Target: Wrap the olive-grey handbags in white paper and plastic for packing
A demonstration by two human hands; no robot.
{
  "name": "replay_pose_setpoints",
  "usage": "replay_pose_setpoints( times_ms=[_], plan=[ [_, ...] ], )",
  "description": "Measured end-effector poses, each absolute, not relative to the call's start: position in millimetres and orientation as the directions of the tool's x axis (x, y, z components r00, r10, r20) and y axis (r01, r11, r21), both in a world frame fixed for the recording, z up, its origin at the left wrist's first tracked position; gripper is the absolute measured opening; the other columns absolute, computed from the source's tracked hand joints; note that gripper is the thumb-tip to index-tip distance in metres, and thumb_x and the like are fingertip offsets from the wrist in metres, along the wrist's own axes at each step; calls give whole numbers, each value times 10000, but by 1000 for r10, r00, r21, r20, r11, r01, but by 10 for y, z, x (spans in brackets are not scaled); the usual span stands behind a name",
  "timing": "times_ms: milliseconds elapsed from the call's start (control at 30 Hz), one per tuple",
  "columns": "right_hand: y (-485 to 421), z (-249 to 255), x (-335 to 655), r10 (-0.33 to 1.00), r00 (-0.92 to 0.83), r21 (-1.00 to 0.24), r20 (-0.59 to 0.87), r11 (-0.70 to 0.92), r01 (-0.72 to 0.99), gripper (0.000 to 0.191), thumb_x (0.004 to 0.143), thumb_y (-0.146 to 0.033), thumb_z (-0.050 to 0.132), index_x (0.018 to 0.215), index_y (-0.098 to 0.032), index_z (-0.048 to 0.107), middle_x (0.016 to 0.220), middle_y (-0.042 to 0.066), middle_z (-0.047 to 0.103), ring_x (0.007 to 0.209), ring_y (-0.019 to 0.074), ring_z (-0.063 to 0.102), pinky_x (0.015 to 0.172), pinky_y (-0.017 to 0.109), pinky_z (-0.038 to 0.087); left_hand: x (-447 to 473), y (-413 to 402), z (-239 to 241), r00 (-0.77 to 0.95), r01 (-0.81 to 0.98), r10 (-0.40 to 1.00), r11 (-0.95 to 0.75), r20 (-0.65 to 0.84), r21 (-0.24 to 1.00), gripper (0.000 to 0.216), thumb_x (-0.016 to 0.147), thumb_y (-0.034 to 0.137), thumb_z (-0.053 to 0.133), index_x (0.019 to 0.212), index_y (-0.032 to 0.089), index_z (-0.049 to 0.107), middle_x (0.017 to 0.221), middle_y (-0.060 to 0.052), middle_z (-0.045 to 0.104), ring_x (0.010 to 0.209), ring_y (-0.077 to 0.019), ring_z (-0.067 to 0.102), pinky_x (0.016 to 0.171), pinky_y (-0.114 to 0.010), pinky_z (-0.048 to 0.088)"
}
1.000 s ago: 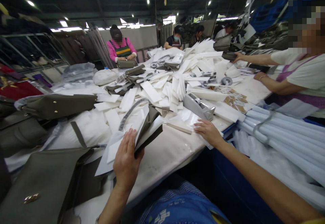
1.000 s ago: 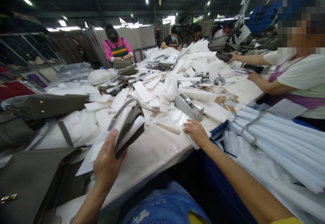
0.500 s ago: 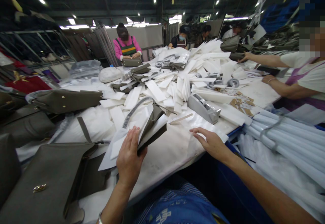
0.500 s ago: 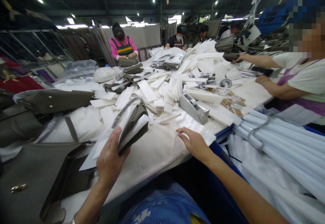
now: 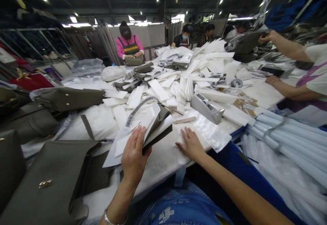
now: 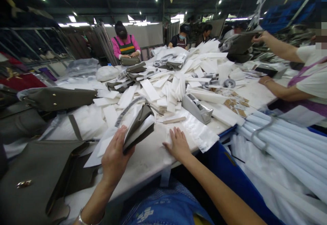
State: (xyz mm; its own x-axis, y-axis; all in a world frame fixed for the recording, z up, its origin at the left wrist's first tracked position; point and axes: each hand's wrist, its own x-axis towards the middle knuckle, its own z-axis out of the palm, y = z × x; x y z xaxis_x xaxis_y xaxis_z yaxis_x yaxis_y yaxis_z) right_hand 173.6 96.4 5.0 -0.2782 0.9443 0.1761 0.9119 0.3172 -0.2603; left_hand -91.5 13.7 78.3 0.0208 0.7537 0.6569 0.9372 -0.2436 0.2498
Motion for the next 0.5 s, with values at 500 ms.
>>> replay_pose_setpoints(
  times_ms=[500],
  plan=[
    [779,150,1367,601,-787,-330,143,778,534,595,940,-610,526,1451,-306,503,1507,135,480,1428,364,363,1164,604,258,-889,90,687,127,937,750,-305,649,170,669,946,242,582,1546,246,288,1529,-123,455,1425,-304,410,1138,-496,413]
  ],
)
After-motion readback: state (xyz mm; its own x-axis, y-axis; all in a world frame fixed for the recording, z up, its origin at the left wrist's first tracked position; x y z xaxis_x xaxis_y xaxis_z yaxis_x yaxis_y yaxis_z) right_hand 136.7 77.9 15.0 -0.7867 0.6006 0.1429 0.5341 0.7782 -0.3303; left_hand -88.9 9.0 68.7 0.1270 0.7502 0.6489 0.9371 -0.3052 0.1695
